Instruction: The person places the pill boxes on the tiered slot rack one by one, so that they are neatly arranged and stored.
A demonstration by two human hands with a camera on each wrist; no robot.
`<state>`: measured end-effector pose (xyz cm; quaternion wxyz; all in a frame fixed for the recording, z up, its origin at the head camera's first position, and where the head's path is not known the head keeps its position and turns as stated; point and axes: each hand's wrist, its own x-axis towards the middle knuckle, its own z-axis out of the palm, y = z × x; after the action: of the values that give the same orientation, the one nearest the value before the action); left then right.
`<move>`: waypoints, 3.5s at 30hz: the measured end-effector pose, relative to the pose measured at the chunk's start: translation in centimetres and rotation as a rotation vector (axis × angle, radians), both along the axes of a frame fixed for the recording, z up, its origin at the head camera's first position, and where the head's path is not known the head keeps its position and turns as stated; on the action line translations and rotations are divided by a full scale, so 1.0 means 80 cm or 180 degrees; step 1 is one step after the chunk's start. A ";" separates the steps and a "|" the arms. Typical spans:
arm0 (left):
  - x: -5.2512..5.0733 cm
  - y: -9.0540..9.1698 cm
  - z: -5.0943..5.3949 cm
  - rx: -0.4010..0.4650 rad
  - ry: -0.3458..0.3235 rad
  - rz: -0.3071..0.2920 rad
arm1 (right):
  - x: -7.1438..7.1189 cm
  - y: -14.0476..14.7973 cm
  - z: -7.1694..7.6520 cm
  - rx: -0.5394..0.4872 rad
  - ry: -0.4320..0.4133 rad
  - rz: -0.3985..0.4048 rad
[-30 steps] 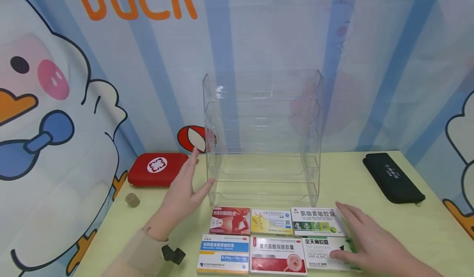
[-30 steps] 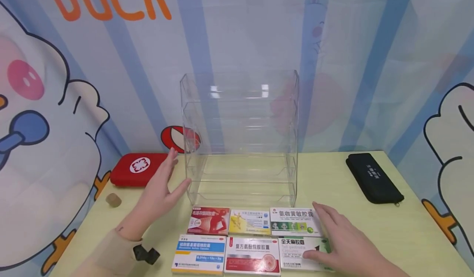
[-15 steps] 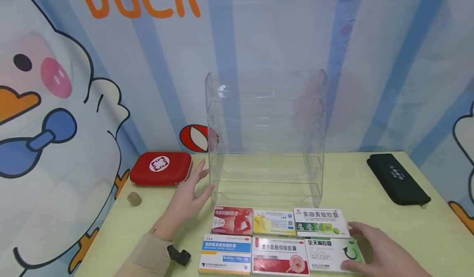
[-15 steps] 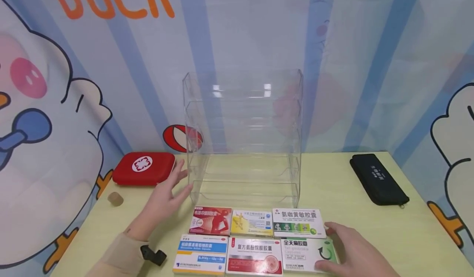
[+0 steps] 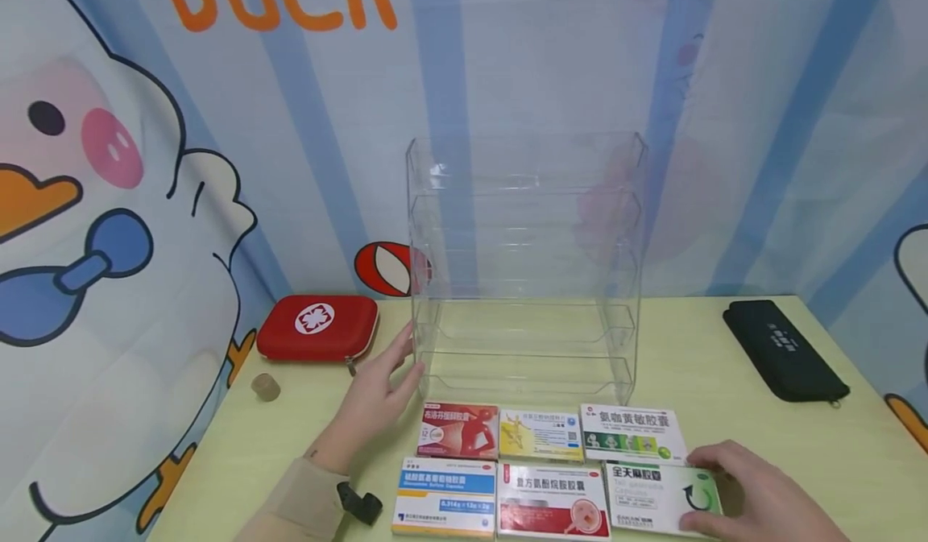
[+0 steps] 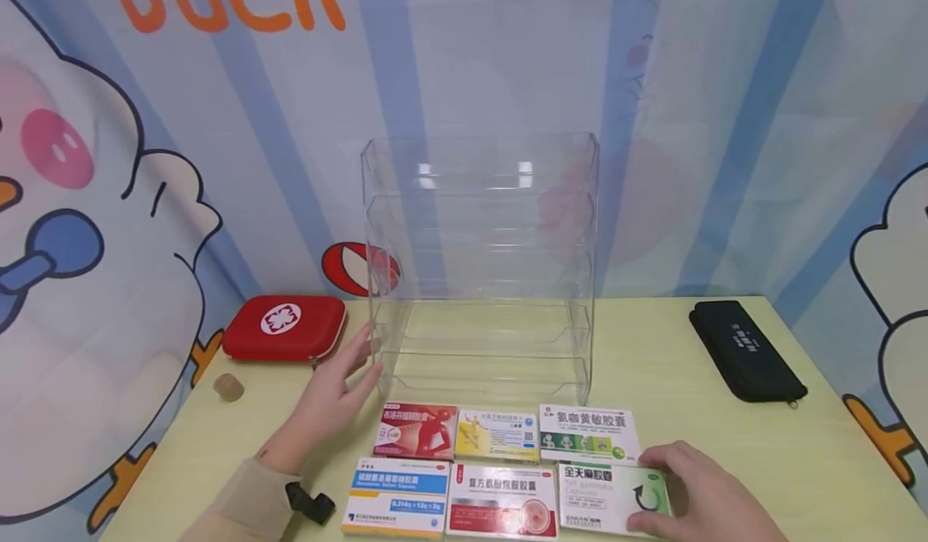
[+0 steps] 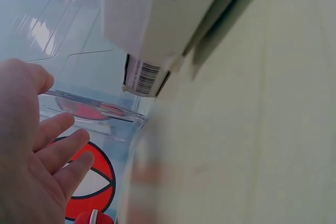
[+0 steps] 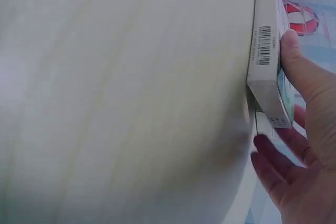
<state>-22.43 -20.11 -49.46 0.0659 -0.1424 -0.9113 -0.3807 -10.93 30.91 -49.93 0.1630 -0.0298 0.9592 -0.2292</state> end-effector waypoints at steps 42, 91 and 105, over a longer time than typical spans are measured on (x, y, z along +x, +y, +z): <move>-0.008 -0.004 -0.041 0.1122 -0.0147 -0.0053 | -0.160 -0.145 0.189 -0.1304 0.3414 0.0769; -0.004 -0.003 -0.041 0.1084 -0.0118 -0.0033 | -0.301 -0.271 0.288 -0.1411 0.3445 0.0143; -0.005 -0.003 -0.040 0.1137 -0.0116 -0.0108 | -0.305 -0.276 0.274 -0.1415 0.3450 0.0093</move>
<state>-22.86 -20.37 -52.64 0.0672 -0.1368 -0.8276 -0.5402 -35.33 8.84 -28.03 -0.3579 -0.1894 0.8341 -0.3747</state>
